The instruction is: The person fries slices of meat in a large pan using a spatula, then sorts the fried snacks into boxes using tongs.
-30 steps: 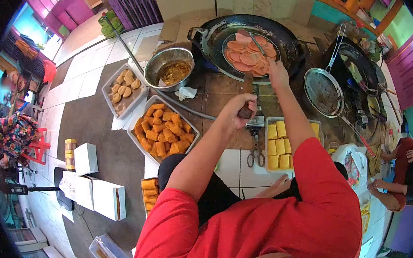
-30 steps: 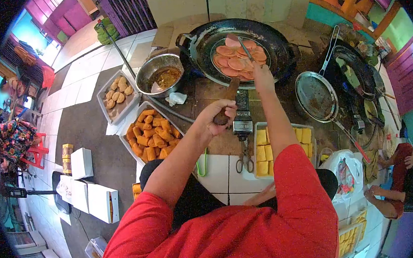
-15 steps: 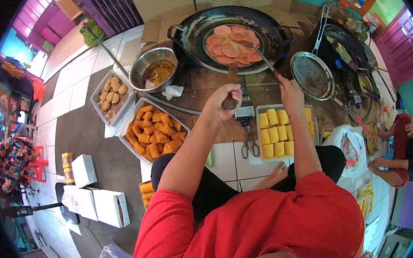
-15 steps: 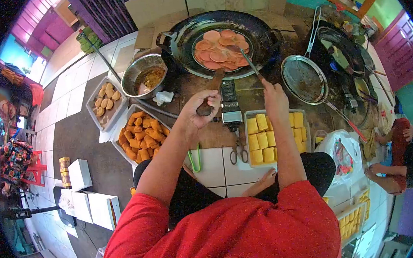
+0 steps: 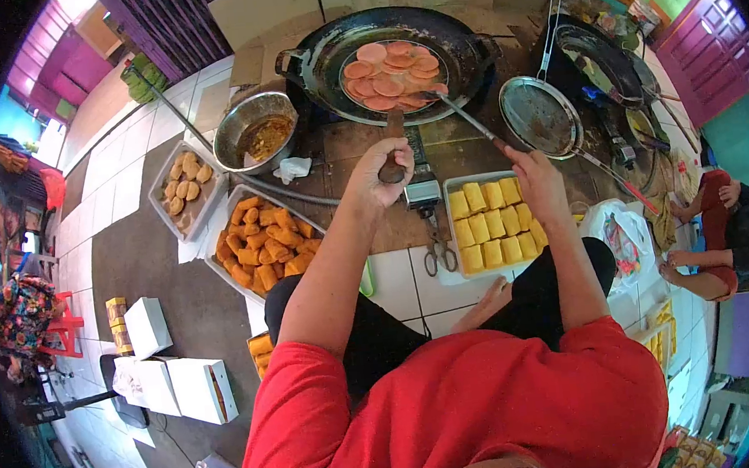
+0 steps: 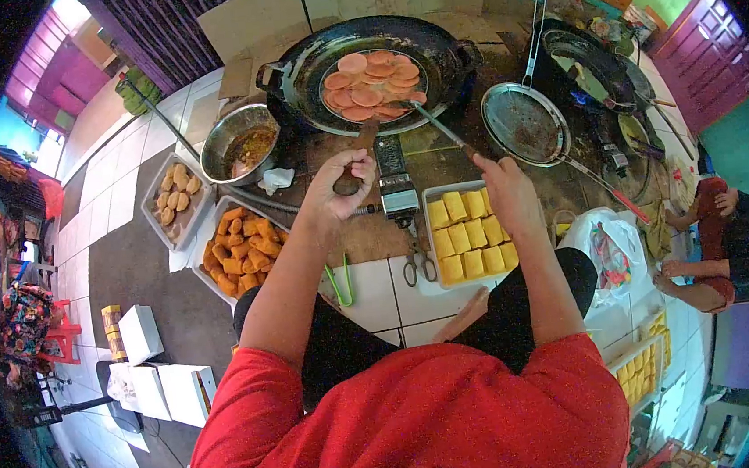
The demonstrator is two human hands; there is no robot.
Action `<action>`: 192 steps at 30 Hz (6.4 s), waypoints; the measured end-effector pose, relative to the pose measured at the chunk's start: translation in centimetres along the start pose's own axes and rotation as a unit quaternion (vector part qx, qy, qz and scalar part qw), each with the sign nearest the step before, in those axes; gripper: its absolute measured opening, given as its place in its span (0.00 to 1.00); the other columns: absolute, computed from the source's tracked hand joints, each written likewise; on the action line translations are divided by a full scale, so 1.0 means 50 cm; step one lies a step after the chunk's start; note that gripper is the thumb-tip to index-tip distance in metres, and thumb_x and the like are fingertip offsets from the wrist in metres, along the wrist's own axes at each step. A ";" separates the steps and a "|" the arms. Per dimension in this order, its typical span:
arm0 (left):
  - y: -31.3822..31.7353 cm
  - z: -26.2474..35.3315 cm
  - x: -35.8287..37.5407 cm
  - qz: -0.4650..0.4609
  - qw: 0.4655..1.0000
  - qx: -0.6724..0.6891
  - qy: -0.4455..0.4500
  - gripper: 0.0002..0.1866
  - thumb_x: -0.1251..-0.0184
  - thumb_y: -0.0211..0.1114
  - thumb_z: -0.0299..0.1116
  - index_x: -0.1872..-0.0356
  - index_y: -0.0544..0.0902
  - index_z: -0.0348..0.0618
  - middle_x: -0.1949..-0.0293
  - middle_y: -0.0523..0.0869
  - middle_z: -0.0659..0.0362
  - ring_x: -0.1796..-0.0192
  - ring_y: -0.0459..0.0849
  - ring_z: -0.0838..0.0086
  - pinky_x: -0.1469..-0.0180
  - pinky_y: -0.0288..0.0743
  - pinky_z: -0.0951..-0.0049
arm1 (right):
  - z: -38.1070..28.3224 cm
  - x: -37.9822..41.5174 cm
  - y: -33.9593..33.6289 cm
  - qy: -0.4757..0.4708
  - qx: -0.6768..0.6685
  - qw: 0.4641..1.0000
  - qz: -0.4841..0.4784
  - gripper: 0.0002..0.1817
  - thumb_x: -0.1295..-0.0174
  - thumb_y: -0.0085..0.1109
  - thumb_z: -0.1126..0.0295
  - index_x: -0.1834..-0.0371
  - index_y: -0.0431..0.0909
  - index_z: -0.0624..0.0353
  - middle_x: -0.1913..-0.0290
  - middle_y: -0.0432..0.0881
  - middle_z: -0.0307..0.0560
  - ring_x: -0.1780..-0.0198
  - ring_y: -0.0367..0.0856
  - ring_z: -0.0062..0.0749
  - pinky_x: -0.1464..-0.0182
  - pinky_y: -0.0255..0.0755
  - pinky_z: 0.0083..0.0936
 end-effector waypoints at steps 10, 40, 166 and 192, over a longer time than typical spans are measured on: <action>-0.002 0.003 0.001 -0.014 1.000 0.000 -0.010 0.06 0.40 0.60 0.18 0.67 0.71 0.32 0.71 0.72 0.58 0.75 0.72 0.80 0.75 0.71 0.84 | 0.049 -0.061 0.064 0.021 -0.034 0.997 0.066 0.16 0.37 0.55 0.70 0.46 0.77 0.49 0.62 0.79 0.53 0.60 0.79 0.52 0.60 0.74 0.41; -0.002 -0.004 -0.016 0.009 0.996 -0.082 0.015 0.07 0.39 0.61 0.21 0.67 0.70 0.37 0.73 0.76 0.59 0.77 0.74 0.82 0.77 0.73 0.85 | -0.101 -0.284 0.251 -0.039 -0.102 0.991 0.073 0.16 0.38 0.56 0.66 0.47 0.75 0.51 0.64 0.80 0.56 0.60 0.80 0.53 0.58 0.75 0.43; -0.305 0.316 0.175 0.098 0.976 -0.011 0.194 0.19 0.37 0.66 0.47 0.63 0.78 0.39 0.72 0.79 0.56 0.74 0.76 0.74 0.72 0.77 0.80 | 0.211 -0.100 0.157 -0.039 0.137 0.988 -0.066 0.17 0.44 0.58 0.51 0.62 0.83 0.50 0.65 0.84 0.49 0.59 0.83 0.44 0.62 0.77 0.41; 0.058 0.006 0.442 0.117 0.863 -0.037 0.491 0.20 0.32 0.54 0.30 0.42 0.66 0.33 0.48 0.75 0.51 0.46 0.76 0.63 0.43 0.72 0.58 | 0.635 0.332 -0.006 0.325 -0.223 0.901 -0.183 0.14 0.51 0.64 0.61 0.73 0.73 0.60 0.77 0.70 0.36 0.75 0.68 0.23 0.72 0.63 0.26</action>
Point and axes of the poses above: each hand's wrist, its own x-axis away from the middle knuckle, its own y-axis out of the palm, z = x × y, the point moved 6 cm from there along -x, towards the middle knuckle
